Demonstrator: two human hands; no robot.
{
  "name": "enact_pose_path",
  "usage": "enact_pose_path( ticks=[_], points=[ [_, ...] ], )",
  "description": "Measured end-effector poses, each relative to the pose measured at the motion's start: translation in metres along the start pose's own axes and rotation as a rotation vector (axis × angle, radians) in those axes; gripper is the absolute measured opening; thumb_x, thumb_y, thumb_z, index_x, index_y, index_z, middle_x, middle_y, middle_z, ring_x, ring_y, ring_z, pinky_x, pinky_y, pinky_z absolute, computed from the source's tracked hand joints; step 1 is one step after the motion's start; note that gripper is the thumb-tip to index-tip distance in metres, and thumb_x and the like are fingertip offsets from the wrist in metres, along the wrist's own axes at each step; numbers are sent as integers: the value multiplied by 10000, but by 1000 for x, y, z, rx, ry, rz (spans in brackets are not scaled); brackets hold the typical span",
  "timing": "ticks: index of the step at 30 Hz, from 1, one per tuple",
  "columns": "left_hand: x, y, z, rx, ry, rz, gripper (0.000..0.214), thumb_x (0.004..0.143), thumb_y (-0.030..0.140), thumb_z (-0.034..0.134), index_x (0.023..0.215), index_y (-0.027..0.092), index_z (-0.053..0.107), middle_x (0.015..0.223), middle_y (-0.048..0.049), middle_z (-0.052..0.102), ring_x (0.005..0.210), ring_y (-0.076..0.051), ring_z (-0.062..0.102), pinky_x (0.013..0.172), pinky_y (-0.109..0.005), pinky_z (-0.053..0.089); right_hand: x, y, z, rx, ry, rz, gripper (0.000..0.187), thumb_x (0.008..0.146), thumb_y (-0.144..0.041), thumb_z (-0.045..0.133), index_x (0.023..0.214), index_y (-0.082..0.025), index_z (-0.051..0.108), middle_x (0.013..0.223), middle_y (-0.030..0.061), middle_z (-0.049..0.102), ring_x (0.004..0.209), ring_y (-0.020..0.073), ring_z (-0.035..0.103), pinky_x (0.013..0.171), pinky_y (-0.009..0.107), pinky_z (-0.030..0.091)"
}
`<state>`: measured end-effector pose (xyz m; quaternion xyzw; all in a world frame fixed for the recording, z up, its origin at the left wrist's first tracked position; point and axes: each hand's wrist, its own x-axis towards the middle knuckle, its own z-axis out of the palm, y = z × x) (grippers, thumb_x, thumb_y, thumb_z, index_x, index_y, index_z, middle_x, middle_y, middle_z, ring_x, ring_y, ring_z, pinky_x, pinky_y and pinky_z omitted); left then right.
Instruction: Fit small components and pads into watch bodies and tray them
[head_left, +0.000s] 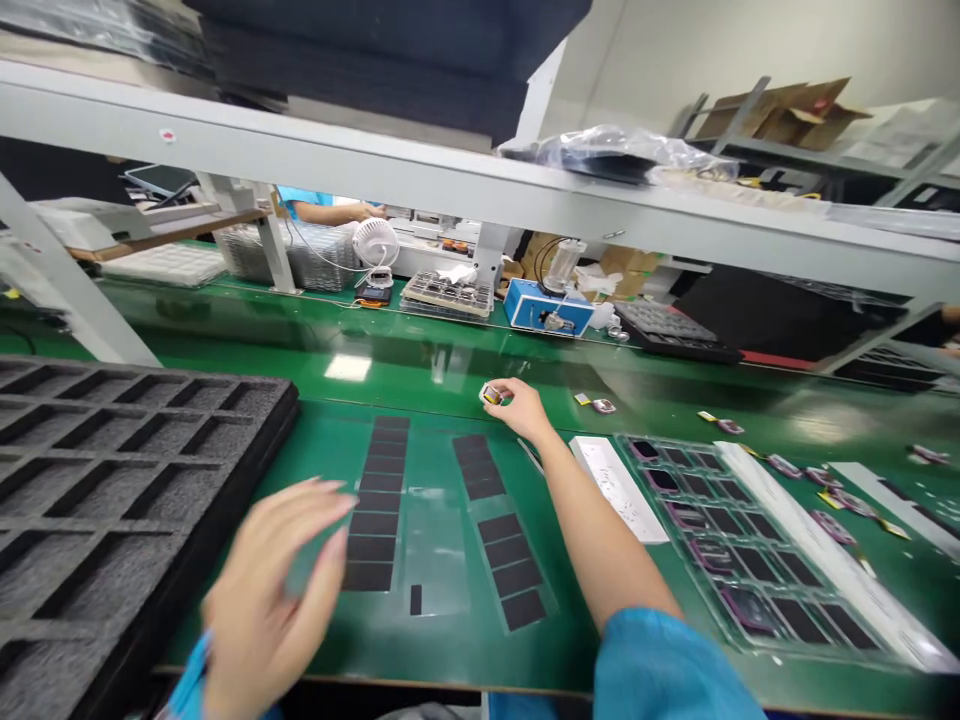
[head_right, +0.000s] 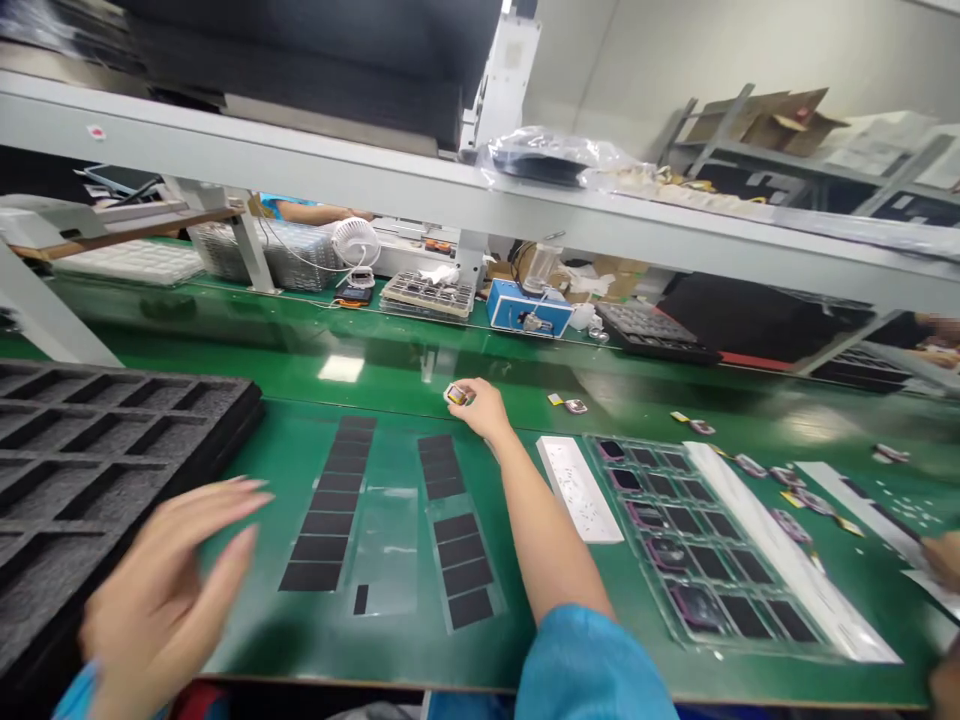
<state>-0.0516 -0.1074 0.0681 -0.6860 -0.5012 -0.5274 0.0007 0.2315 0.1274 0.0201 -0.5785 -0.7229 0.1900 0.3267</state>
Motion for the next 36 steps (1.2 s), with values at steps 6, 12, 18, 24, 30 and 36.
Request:
enact_pose_path(
  ticks=[6, 12, 18, 24, 30, 36],
  points=[
    [41, -24, 92, -397, -426, -275, 241, 842, 263, 528, 1068, 201, 583, 1001, -57, 651, 939, -190, 613, 831, -346, 502, -88, -39, 8, 1190, -301, 126, 446, 619, -255, 750, 1045, -220, 623, 1012, 33, 649, 899, 180, 626, 930, 393, 452],
    [20, -45, 127, -311, -466, 29, 718, 680, 367, 744, 1306, 243, 414, 1245, -94, 506, 1187, -258, 431, 1029, -460, 355, -117, -36, 20, 1448, -471, 248, 493, 613, -182, 781, 1074, -211, 610, 1065, 38, 646, 1013, 206, 617, 974, 362, 432],
    [14, -42, 123, -286, -492, 163, 850, 636, 473, 751, 1357, 265, 353, 1290, -112, 424, 1236, -276, 344, 1055, -465, 311, -120, -38, 26, 1449, -632, 256, 544, 626, -198, 784, 1126, -212, 573, 1054, 49, 638, 982, 209, 628, 915, 349, 465],
    [18, -45, 126, -326, -475, 200, 610, 644, 491, 733, 1169, 239, 549, 1104, -86, 563, 1108, -243, 463, 976, -403, 392, -125, -39, 32, 1382, -685, 264, 535, 661, -215, 760, 1154, -222, 553, 1076, 67, 636, 965, 204, 622, 844, 320, 482],
    [10, -26, 91, 25, -410, 238, 533, 719, 494, 669, 1155, 212, 544, 987, -77, 619, 1016, -237, 530, 1018, -458, 324, -128, -45, 29, 1312, -710, 282, 470, 735, -321, 694, 1174, -230, 554, 1149, 89, 618, 1051, 226, 584, 911, 381, 454],
    [-13, 3, 24, 234, -319, 167, 510, 749, 519, 625, 1156, 223, 541, 1021, -76, 630, 1075, -250, 515, 1046, -465, 282, -126, -48, 30, 1214, -645, 299, 394, 748, -398, 674, 1092, -220, 598, 1119, 115, 643, 1022, 249, 609, 993, 473, 381]
  ],
)
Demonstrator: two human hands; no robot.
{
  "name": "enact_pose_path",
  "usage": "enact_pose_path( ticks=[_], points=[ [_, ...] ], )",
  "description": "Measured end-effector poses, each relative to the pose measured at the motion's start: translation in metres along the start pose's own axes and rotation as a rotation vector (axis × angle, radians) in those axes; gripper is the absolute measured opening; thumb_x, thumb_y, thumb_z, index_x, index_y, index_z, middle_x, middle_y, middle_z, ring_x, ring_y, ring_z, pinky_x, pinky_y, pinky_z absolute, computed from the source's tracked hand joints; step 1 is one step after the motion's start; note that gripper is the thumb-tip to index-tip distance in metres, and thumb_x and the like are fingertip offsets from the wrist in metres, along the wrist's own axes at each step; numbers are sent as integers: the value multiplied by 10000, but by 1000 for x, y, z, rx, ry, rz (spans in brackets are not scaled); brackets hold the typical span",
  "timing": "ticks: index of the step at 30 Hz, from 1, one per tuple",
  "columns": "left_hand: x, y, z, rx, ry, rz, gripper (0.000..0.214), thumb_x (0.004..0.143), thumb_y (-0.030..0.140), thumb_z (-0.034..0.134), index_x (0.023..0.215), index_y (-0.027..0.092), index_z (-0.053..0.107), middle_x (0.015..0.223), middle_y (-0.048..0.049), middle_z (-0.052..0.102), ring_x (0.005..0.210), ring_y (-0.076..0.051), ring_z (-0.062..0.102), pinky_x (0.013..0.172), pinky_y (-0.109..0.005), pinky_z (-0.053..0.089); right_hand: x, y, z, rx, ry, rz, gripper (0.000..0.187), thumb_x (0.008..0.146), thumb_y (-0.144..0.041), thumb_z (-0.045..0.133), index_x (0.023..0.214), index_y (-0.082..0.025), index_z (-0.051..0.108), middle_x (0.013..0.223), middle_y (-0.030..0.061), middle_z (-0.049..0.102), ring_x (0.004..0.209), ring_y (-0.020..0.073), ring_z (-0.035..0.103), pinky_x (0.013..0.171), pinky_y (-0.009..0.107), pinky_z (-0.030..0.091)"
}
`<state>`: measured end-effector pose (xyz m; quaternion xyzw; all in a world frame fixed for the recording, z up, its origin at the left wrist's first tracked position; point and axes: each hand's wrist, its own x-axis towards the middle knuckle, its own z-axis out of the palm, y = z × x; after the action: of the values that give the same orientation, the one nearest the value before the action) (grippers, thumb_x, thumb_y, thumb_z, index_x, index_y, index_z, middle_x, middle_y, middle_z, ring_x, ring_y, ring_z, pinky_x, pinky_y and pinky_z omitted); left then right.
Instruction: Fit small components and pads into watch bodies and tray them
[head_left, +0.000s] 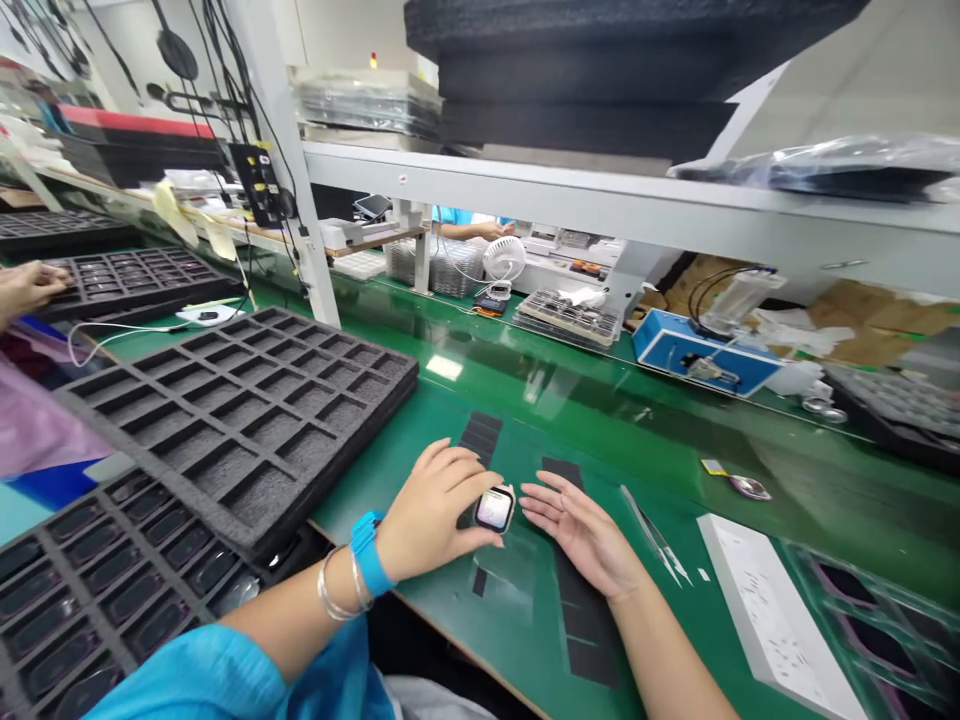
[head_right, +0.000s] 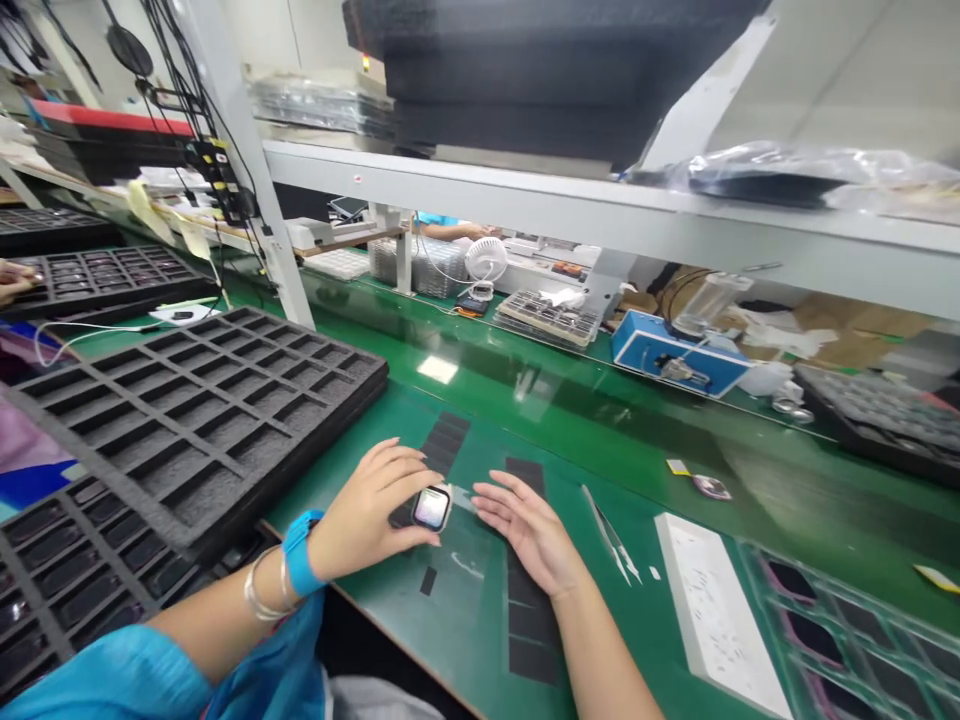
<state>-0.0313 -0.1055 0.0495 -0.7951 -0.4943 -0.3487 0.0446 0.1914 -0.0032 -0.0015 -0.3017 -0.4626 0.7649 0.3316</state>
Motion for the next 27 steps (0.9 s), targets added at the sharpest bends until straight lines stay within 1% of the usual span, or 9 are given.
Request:
enact_pose_path(
  ticks=[2, 4, 8, 11, 14, 17, 20, 24, 27],
  points=[
    [-6, -3, -26, 96, -1, -26, 502, 747, 511, 631, 1150, 222, 555, 1074, -88, 613, 1111, -266, 488, 1046, -476, 273, 2, 2, 0, -23, 40, 7, 373, 733, -399, 693, 1048, -213, 620, 1073, 110, 663, 982, 242, 624, 978, 463, 394],
    [-5, -21, -53, 225, -30, -62, 471, 737, 487, 651, 1132, 239, 582, 1149, -99, 573, 1139, -291, 458, 1032, -500, 277, 4, 4, 0, -55, 84, 15, 365, 712, -400, 716, 1012, -206, 636, 1034, 103, 675, 954, 232, 629, 964, 440, 407],
    [16, -103, -93, 402, -133, -222, 482, 658, 505, 711, 1062, 252, 642, 1215, -112, 511, 1156, -328, 426, 990, -486, 326, 5, 5, -2, -123, 151, 10, 369, 689, -412, 739, 976, -198, 649, 989, 88, 683, 904, 206, 628, 926, 391, 431],
    [26, -172, -95, 422, -197, -419, 499, 675, 463, 702, 1099, 209, 635, 1143, -131, 544, 1110, -304, 463, 977, -439, 345, 4, 4, -2, -159, 176, -7, 377, 684, -421, 740, 972, -195, 652, 964, 82, 685, 875, 201, 628, 890, 376, 450],
    [22, -212, -84, 381, -328, -557, 521, 703, 472, 660, 1167, 243, 600, 1210, -125, 529, 1142, -302, 458, 982, -437, 341, 3, 2, -2, -183, 197, -27, 381, 676, -431, 743, 964, -198, 657, 942, 80, 687, 858, 209, 631, 862, 379, 464],
    [10, -221, -74, 340, -421, -608, 517, 793, 485, 534, 1271, 288, 514, 1380, -124, 422, 1270, -329, 357, 1013, -498, 287, 5, 1, 0, -205, 217, -49, 381, 665, -448, 746, 942, -199, 666, 924, 78, 690, 844, 210, 633, 853, 377, 466],
    [-3, -220, -72, 320, -427, -584, 497, 862, 446, 403, 1332, 287, 439, 1450, -108, 344, 1340, -372, 233, 1005, -608, 210, 2, -5, 8, -230, 233, -89, 365, 665, -441, 747, 926, -198, 668, 899, 72, 693, 836, 203, 634, 852, 371, 467],
    [-17, -230, -73, 284, -429, -367, 429, 863, 379, 361, 1217, 235, 555, 1377, -89, 457, 1337, -385, 226, 969, -689, 146, -13, -36, 14, -266, 233, -214, 337, 670, -400, 745, 923, -192, 665, 887, 74, 696, 833, 202, 636, 829, 374, 485],
    [-24, -241, -68, 250, -291, -157, 368, 821, 450, 362, 1060, 337, 618, 1294, 15, 548, 1347, -330, 242, 987, -684, 82, -21, -85, -9, -361, 369, -397, 311, 695, -384, 714, 930, -190, 657, 899, 69, 695, 808, 185, 637, 812, 363, 494]
  ],
)
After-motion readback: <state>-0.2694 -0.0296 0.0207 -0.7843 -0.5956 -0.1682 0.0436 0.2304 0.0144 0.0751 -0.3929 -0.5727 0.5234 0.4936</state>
